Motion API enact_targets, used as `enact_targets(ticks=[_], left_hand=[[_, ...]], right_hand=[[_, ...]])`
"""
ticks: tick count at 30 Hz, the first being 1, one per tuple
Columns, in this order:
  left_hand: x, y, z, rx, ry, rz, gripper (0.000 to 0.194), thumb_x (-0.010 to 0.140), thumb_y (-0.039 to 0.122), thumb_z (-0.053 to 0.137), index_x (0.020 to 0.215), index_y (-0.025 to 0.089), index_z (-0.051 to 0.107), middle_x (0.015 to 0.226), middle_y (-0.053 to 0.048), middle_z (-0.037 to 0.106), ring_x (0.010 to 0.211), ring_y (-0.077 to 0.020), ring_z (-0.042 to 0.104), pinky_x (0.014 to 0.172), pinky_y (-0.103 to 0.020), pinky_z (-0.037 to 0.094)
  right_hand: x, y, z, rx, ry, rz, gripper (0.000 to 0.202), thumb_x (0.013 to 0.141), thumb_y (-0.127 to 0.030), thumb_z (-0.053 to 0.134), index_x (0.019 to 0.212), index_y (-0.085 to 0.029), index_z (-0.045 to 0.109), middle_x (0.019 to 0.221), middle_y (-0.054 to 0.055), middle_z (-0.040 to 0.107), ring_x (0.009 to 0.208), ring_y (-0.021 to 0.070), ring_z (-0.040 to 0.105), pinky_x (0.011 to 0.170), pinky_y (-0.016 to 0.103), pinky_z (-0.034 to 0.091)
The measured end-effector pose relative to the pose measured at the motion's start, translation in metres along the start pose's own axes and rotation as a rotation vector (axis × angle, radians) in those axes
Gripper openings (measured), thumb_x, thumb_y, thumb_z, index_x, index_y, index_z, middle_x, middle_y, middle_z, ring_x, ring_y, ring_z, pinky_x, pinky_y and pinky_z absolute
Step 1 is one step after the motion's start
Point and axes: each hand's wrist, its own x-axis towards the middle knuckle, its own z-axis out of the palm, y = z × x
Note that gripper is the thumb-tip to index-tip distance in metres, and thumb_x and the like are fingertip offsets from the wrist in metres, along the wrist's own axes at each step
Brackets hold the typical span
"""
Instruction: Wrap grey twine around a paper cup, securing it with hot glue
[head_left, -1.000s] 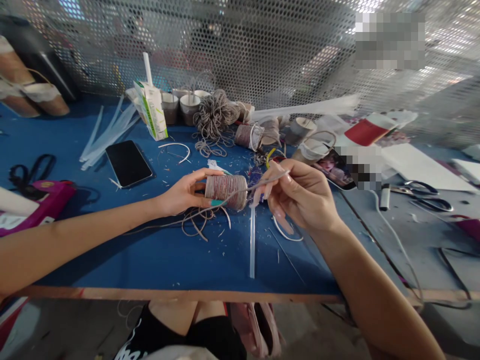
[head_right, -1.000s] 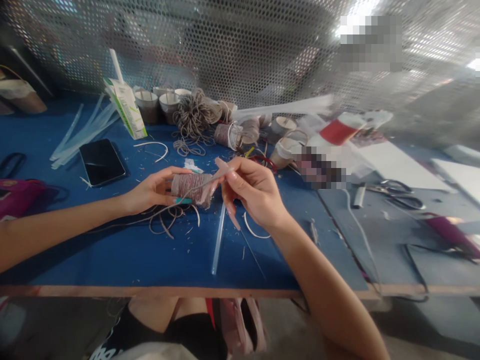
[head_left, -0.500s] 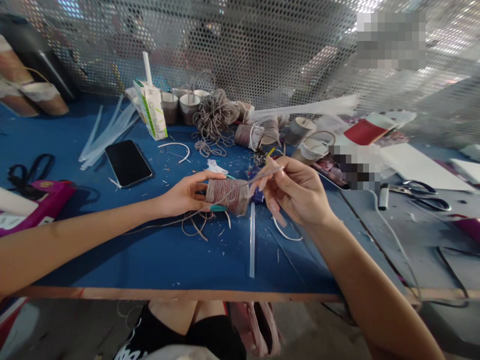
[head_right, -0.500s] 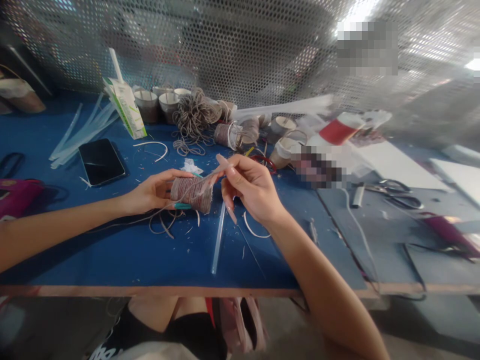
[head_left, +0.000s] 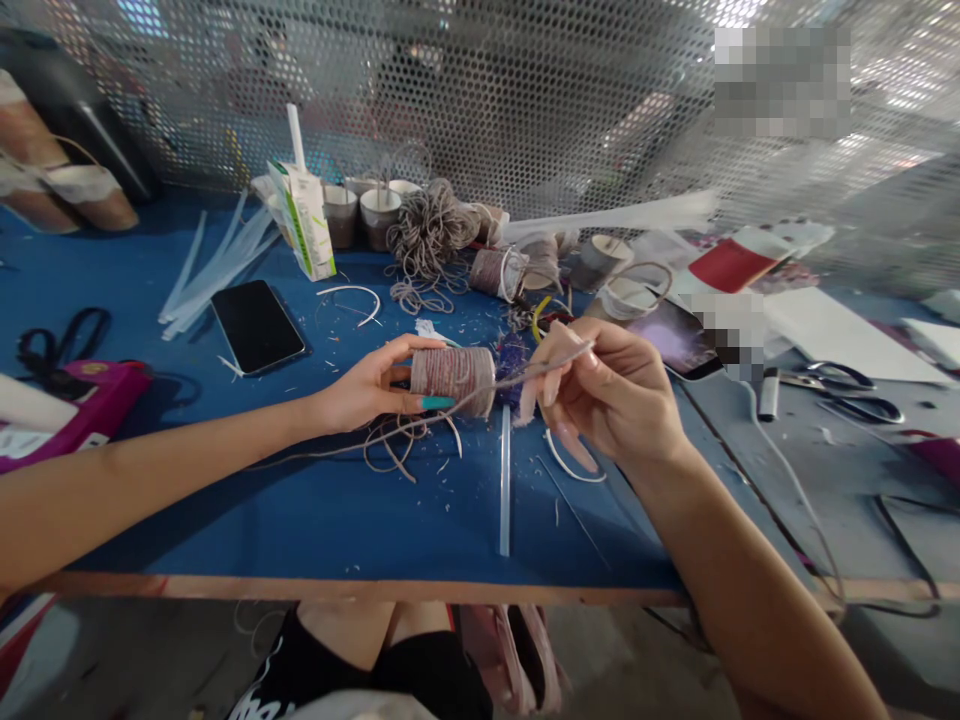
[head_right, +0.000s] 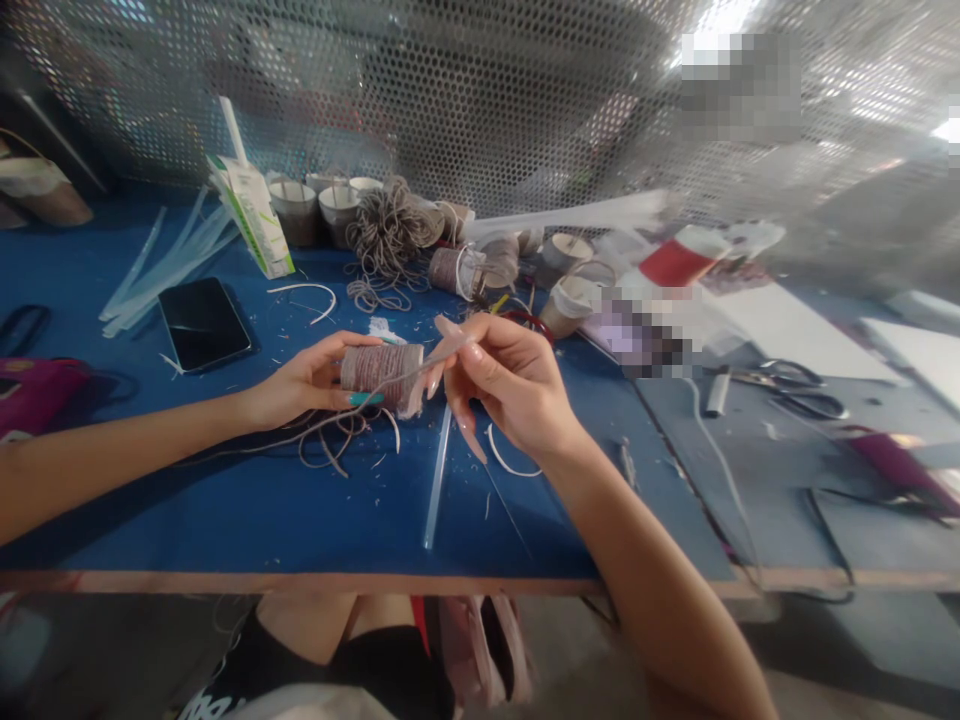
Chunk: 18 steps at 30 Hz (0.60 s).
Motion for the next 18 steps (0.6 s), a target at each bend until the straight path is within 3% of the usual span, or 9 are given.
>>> enact_targets(ticks=[3, 10, 18], left_hand=[[0.0015, 0.0011, -0.0003, -0.04, 0.047, -0.033, 0.056, 0.068, 0.012, 0.083, 0.117, 0.024, 0.059, 0.115, -0.003, 0.064, 0.105, -0.0184, 0.064, 0.085, -0.029, 0.056], [0.003, 0.0027, 0.0026, -0.092, 0.161, -0.096, 0.06, 0.062, 0.016, 0.086, 0.115, 0.024, 0.058, 0.113, -0.003, 0.065, 0.097, -0.0176, 0.065, 0.08, -0.03, 0.056], [0.0025, 0.0072, 0.0055, 0.014, 0.089, -0.057, 0.056, 0.063, 0.018, 0.087, 0.113, 0.023, 0.062, 0.113, -0.002, 0.064, 0.097, -0.0178, 0.064, 0.084, -0.033, 0.056]], right_hand=[[-0.0002, -0.0007, -0.0002, 0.04, -0.065, -0.049, 0.015, 0.089, -0.029, 0.072, 0.079, -0.018, 0.073, 0.07, 0.0, 0.074, 0.038, 0.0077, 0.06, 0.029, 0.014, 0.045], [-0.0023, -0.0062, 0.0019, 0.001, -0.033, -0.096, 0.014, 0.088, -0.031, 0.072, 0.077, -0.023, 0.074, 0.067, -0.001, 0.071, 0.035, 0.0077, 0.056, 0.024, 0.017, 0.039], [-0.0006, 0.0034, 0.0012, -0.023, -0.027, -0.059, 0.012, 0.09, -0.033, 0.068, 0.081, -0.029, 0.075, 0.07, -0.001, 0.07, 0.035, 0.0097, 0.053, 0.019, 0.023, 0.034]])
